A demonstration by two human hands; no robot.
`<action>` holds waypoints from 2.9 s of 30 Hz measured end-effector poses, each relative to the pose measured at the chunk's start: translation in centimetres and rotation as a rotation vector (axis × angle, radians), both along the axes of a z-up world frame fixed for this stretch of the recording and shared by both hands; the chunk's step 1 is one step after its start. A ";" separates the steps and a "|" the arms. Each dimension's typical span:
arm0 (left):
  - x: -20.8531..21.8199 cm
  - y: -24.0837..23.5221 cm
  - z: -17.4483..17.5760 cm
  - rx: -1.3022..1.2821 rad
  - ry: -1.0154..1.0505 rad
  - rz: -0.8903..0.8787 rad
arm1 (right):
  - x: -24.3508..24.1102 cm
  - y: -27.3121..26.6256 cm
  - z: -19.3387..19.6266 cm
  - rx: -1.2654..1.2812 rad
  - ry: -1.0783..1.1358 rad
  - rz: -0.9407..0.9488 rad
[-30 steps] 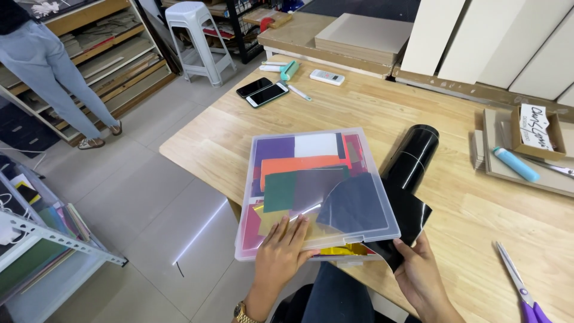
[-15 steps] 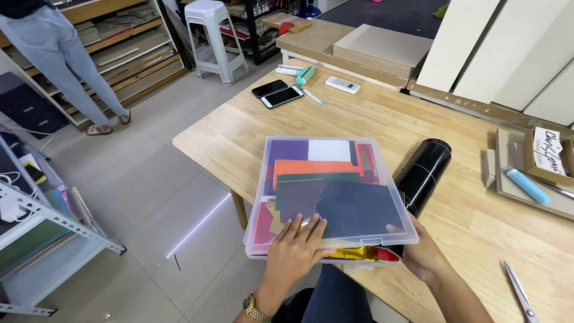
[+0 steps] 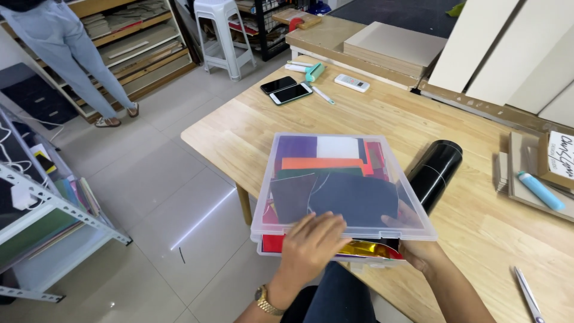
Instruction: Cutting vinyl sheets with scissors and organizing scraps into a plastic storage container
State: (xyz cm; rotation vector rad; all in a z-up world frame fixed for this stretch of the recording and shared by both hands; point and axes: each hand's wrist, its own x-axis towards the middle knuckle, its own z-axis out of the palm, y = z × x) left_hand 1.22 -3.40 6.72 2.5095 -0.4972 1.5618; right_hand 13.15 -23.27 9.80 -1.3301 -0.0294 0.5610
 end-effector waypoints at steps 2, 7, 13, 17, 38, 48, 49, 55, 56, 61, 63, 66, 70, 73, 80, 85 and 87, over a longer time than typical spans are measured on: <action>-1.5 0.0 -2.4 0.043 -0.059 -0.080 | 0.5 -0.4 -2.0 0.003 -0.008 -0.001; -5.0 2.1 -6.5 -0.022 -0.011 -0.023 | 0.4 -0.2 -2.5 -0.047 0.039 -0.054; -6.6 4.1 -9.8 -0.373 0.504 0.396 | -0.1 0.1 -1.5 -0.058 0.048 -0.085; -4.9 3.7 -4.4 -0.300 0.579 0.405 | -0.1 -0.1 -1.5 -0.060 0.040 -0.056; -0.6 3.8 -1.3 -0.530 0.916 0.211 | 2.6 1.7 -5.3 -0.562 -0.516 0.145; 6.0 1.3 -2.2 -0.085 1.200 0.065 | 1.6 1.8 -4.7 -0.940 -0.562 0.273; 6.2 1.2 -2.6 -0.080 1.199 0.060 | 1.2 1.3 -4.4 -0.940 -0.560 0.267; 7.1 1.6 -3.6 -0.120 1.164 0.103 | -1.4 -2.3 -2.6 -0.815 -0.606 0.309; 7.0 1.7 -3.6 -0.093 1.153 0.093 | -1.7 -2.6 -1.7 -0.826 -0.667 0.327; 6.6 1.7 -4.0 -0.026 1.150 0.140 | -1.5 -4.0 1.5 -0.678 -0.725 0.451; 6.8 2.1 -4.8 -0.172 1.088 0.002 | -0.1 -4.6 3.0 -0.502 -0.919 0.504; 7.4 2.6 1.5 -0.155 1.524 -0.008 | 2.9 -4.2 6.7 -0.578 -0.878 0.292; 10.5 4.8 1.1 -0.184 1.571 -0.061 | 5.0 -1.7 11.6 -0.663 -0.760 0.003; 12.0 5.1 2.6 -0.184 1.515 0.069 | 6.1 0.0 13.8 -0.520 -0.899 -0.042; 14.9 5.5 5.3 0.205 1.651 0.370 | 11.7 2.7 14.8 -0.494 -1.133 -0.289; 14.8 6.1 5.5 0.149 1.687 0.292 | 17.1 4.6 14.0 -0.429 -1.240 -0.401; 14.5 6.5 5.0 0.089 1.629 0.222 | 18.6 4.9 12.0 -0.290 -1.447 -0.708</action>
